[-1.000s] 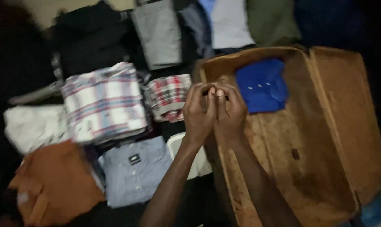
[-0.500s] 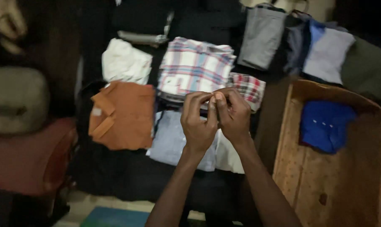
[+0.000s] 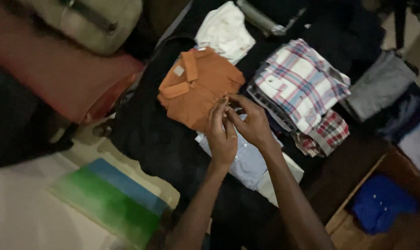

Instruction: Packing folded clothes into a suitcase.

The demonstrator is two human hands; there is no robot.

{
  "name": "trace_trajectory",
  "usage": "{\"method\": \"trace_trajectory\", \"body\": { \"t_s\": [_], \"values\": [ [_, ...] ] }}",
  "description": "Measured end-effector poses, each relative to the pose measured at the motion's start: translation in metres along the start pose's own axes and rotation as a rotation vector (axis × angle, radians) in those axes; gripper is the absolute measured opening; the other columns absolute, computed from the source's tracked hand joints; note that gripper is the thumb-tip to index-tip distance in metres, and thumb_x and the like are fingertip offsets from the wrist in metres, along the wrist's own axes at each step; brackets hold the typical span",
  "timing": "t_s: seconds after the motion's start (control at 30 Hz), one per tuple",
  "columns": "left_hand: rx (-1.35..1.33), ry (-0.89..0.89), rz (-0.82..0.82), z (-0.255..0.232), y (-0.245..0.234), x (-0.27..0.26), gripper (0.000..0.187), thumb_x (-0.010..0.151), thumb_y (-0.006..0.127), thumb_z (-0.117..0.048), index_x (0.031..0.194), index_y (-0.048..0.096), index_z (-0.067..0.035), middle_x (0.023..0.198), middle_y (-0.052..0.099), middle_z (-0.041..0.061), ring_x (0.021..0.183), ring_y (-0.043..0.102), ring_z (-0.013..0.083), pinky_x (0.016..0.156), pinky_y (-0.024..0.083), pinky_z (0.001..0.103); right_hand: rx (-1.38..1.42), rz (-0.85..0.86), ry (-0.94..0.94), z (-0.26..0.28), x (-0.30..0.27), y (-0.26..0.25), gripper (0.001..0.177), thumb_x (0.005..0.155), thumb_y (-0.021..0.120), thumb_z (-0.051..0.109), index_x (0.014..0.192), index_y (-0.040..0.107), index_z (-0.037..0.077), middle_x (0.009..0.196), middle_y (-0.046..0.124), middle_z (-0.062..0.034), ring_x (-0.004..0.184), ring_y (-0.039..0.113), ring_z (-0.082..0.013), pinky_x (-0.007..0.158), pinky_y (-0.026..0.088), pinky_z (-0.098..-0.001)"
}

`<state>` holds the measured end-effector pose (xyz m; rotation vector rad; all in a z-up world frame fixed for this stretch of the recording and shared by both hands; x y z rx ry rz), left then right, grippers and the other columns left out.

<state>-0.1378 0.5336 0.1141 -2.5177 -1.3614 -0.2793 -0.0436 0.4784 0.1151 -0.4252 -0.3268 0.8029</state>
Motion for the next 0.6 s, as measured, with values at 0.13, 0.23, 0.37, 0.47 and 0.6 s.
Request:
{"method": "trace_trajectory", "body": {
  "t_s": [0.13,0.23,0.37,0.47,0.6],
  "values": [
    [-0.034,-0.127,-0.097,0.045,-0.014,-0.012,0.048,0.091,0.039,0.012,0.137,0.051,0.002,0.133,0.05,0.031,0.124,0.048,0.0512,0.1,0.043,0.058,0.023,0.144,-0.015,-0.004,0.018,0.041,0.033,0.09,0.061,-0.006,0.122,0.061,-0.009,0.106,0.067,-0.0322,0.096,0.067,-0.0472,0.075,0.058,-0.0557],
    [-0.035,-0.378,-0.181,0.09,-0.022,-0.02,0.042,0.099,0.042,0.001,0.141,0.047,-0.003,0.139,0.045,0.026,0.123,0.051,0.0482,0.097,0.048,0.055,-0.112,0.253,0.017,-0.03,0.031,0.062,0.039,0.09,0.065,0.006,0.128,0.059,-0.003,0.106,0.068,-0.027,0.094,0.067,-0.0435,0.075,0.057,-0.0549],
    [0.158,-0.557,-0.418,0.184,-0.033,-0.057,0.058,0.094,0.061,-0.022,0.145,0.039,-0.006,0.137,0.04,0.024,0.127,0.044,0.0456,0.103,0.039,0.058,-0.29,0.302,-0.095,-0.069,0.052,0.083,0.044,0.096,0.066,0.011,0.133,0.053,-0.007,0.119,0.059,-0.0354,0.11,0.058,-0.0502,0.091,0.049,-0.0591],
    [0.313,-0.668,-0.551,0.237,-0.037,-0.08,0.066,0.085,0.071,-0.028,0.14,0.041,-0.007,0.125,0.043,0.023,0.118,0.047,0.0483,0.1,0.039,0.06,-0.453,0.358,-0.001,-0.117,0.066,0.095,0.056,0.097,0.068,0.024,0.14,0.047,-0.004,0.133,0.049,-0.0346,0.124,0.045,-0.0521,0.103,0.044,-0.0588],
    [0.231,-0.835,-0.663,0.278,-0.035,-0.099,0.073,0.08,0.077,-0.025,0.137,0.038,-0.003,0.121,0.043,0.024,0.116,0.047,0.0488,0.098,0.041,0.057,-0.755,0.274,-0.092,-0.198,0.075,0.101,0.073,0.096,0.067,0.044,0.142,0.041,-0.007,0.135,0.045,-0.0361,0.13,0.043,-0.0479,0.114,0.03,-0.0523]
  ]
}}
Point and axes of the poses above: each hand's wrist, its own x-axis towards the middle knuckle, its own y-axis out of the palm, z = x × y, the point moved 9 cm from there along x, towards the middle knuckle
